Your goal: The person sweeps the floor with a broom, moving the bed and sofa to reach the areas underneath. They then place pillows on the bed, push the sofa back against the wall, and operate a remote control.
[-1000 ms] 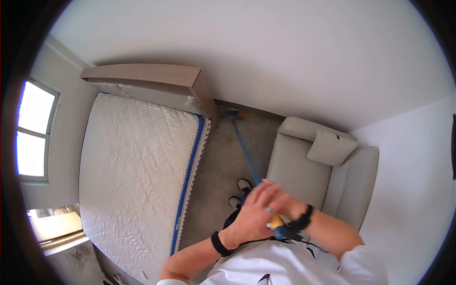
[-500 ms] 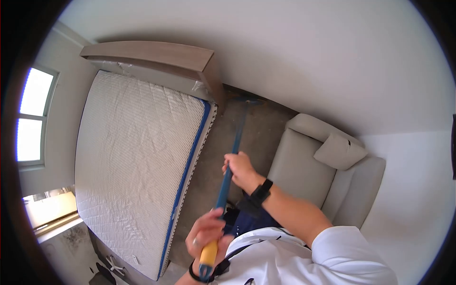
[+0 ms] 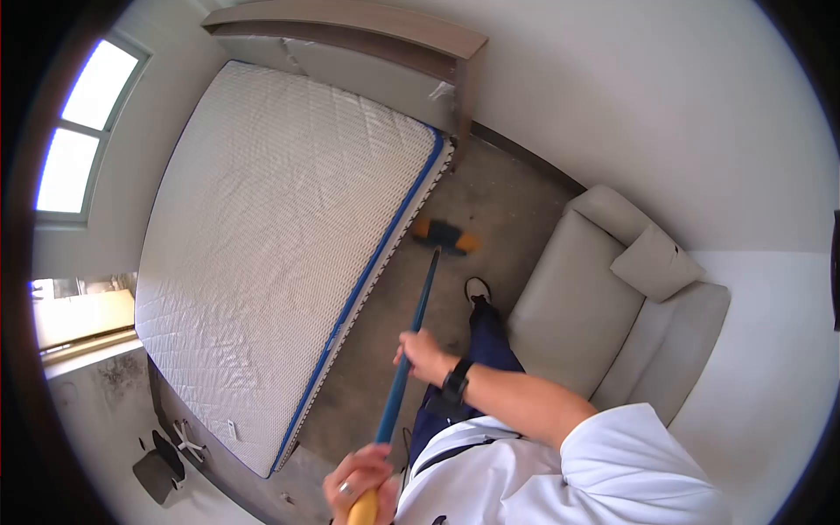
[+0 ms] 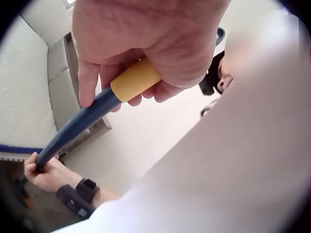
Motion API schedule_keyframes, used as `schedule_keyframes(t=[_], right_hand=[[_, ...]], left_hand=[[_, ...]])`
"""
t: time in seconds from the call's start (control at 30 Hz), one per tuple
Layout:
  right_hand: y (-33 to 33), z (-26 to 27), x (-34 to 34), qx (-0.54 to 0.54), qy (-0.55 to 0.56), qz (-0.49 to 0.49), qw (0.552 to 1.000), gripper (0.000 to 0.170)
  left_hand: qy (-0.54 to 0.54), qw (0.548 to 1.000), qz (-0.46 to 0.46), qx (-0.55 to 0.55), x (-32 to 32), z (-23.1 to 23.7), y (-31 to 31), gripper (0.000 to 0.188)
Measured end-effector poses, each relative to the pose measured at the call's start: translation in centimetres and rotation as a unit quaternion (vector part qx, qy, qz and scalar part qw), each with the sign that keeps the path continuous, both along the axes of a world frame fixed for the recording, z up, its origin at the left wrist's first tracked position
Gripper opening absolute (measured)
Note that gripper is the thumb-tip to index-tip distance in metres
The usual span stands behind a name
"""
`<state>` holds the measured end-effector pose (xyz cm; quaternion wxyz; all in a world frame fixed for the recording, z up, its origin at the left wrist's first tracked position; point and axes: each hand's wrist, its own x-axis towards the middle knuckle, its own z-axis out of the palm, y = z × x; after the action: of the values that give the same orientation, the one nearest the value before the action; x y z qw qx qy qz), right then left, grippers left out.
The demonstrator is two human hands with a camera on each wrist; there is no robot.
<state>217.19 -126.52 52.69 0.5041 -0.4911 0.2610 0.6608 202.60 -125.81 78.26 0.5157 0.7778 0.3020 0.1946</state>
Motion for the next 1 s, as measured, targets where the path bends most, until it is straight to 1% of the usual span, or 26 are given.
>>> schedule_keyframes(t=[0.07,0.1,0.13,0.17,0.2,0.23,0.27,0.3,0.37,0.4,0.43,0.47,0.5,0.57,0.6,0.63,0.67,0.7,0.73,0.8,0.83,0.87,0.9,0.93,0.97,1.0], right_hand=[[-0.4,4.3,-5.3,-0.009,0.020,-0.017,1.000,0.015],[-0.6,6.2,-7.3,-0.018,0.013,-0.015,1.000,0.018],[-1.0,6.7,-8.4,-0.020,0.011,-0.009,1.000,0.018],[-1.8,7.1,-8.7,0.006,0.012,-0.016,1.000,0.022],[-2.8,7.4,-8.8,0.031,0.014,-0.022,0.999,0.026],[-3.3,7.9,-8.1,0.021,-0.026,-0.024,0.999,0.023],[-3.9,6.8,-7.3,0.024,-0.035,-0.054,0.998,0.019],[-4.5,5.4,-6.1,0.010,-0.044,-0.063,0.997,0.015],[-5.8,2.7,-3.5,-0.022,-0.110,-0.057,0.992,0.015],[-6.4,1.2,-1.7,-0.053,-0.109,-0.030,0.992,0.017],[-7.0,-2.1,-0.1,-0.086,-0.090,-0.038,0.991,0.018],[-7.4,-4.5,1.1,-0.126,-0.069,-0.001,0.990,0.019],[-8.3,-7.4,1.3,-0.129,-0.050,0.031,0.990,0.020],[-7.4,-7.5,-2.3,-0.110,-0.043,0.047,0.992,0.019],[-6.3,-6.5,-4.7,-0.111,-0.022,0.029,0.993,0.018],[-5.4,-5.5,-7.2,-0.099,0.000,0.052,0.994,0.014],[-4.8,-5.2,-10.2,-0.057,0.034,0.068,0.995,0.021],[-4.5,-4.9,-13.1,-0.035,0.073,0.088,0.993,0.018],[-3.7,-3.6,-16.3,-0.041,0.087,0.068,0.993,0.016],[-2.5,-1.7,-21.5,-0.009,0.140,0.134,0.981,0.015],[-1.6,0.5,-23.1,-0.009,0.120,0.177,0.977,0.017],[-1.5,1.7,-24.8,0.023,0.135,0.181,0.974,0.020],[-1.0,4.3,-25.8,0.023,0.126,0.185,0.974,0.021],[-0.6,7.1,-25.4,0.026,0.116,0.175,0.977,0.022],[-0.3,9.4,-25.1,0.027,0.107,0.165,0.980,0.022],[-0.2,10.5,-24.2,0.026,0.104,0.166,0.980,0.022]], left_hand=[[0.012,1.000,0.017,-0.015,-4.9,4.7,0.6,0.018],[-0.010,1.000,-0.019,-0.010,-7.0,7.0,1.3,0.016],[-0.035,0.998,-0.055,-0.006,-8.7,8.0,1.5,0.014],[-0.035,0.998,-0.048,-0.010,-9.8,7.9,1.3,0.014],[-0.038,0.997,-0.072,-0.012,-10.4,7.4,0.9,0.016],[-0.042,0.994,-0.095,-0.012,-10.8,6.6,0.5,0.018],[-0.094,0.991,-0.091,-0.021,-10.8,4.6,-0.1,0.018],[-0.054,0.992,-0.110,-0.015,-12.1,2.3,-0.3,0.017],[-0.094,0.989,-0.108,-0.033,-9.9,-1.1,-0.4,0.016],[-0.104,0.987,-0.114,-0.053,-8.9,-3.0,-0.4,0.016],[-0.096,0.983,-0.115,-0.109,-7.6,-4.2,0.0,0.019],[-0.100,0.980,-0.109,-0.133,-7.1,-5.6,0.4,0.020],[-0.103,0.976,-0.107,-0.158,-7.2,-6.5,0.7,0.021],[-0.093,0.981,-0.104,-0.138,-9.4,-6.8,1.4,0.021],[-0.079,0.983,-0.111,-0.124,-11.1,-6.5,1.6,0.021],[-0.028,0.983,-0.064,-0.169,-13.1,-4.6,1.7,0.019],[-0.025,0.990,-0.054,-0.129,-15.4,-3.7,1.8,0.016],[0.016,0.991,-0.052,-0.120,-17.7,-2.2,1.8,0.016],[0.057,0.991,-0.047,-0.111,-19.6,-0.1,1.7,0.015],[0.095,0.990,-0.003,-0.103,-20.6,4.6,2.1,0.018],[0.128,0.983,0.035,-0.129,-21.6,7.2,2.0,0.017],[0.163,0.971,0.074,-0.156,-22.5,9.5,2.1,0.018],[0.056,0.996,0.028,-0.068,-23.2,10.6,2.8,0.018],[0.035,0.995,0.085,-0.025,-23.9,11.7,1.9,0.020],[0.034,0.995,0.086,-0.024,-24.1,12.2,1.7,0.020],[-0.012,0.996,0.083,-0.021,-24.5,12.3,1.6,0.021]])
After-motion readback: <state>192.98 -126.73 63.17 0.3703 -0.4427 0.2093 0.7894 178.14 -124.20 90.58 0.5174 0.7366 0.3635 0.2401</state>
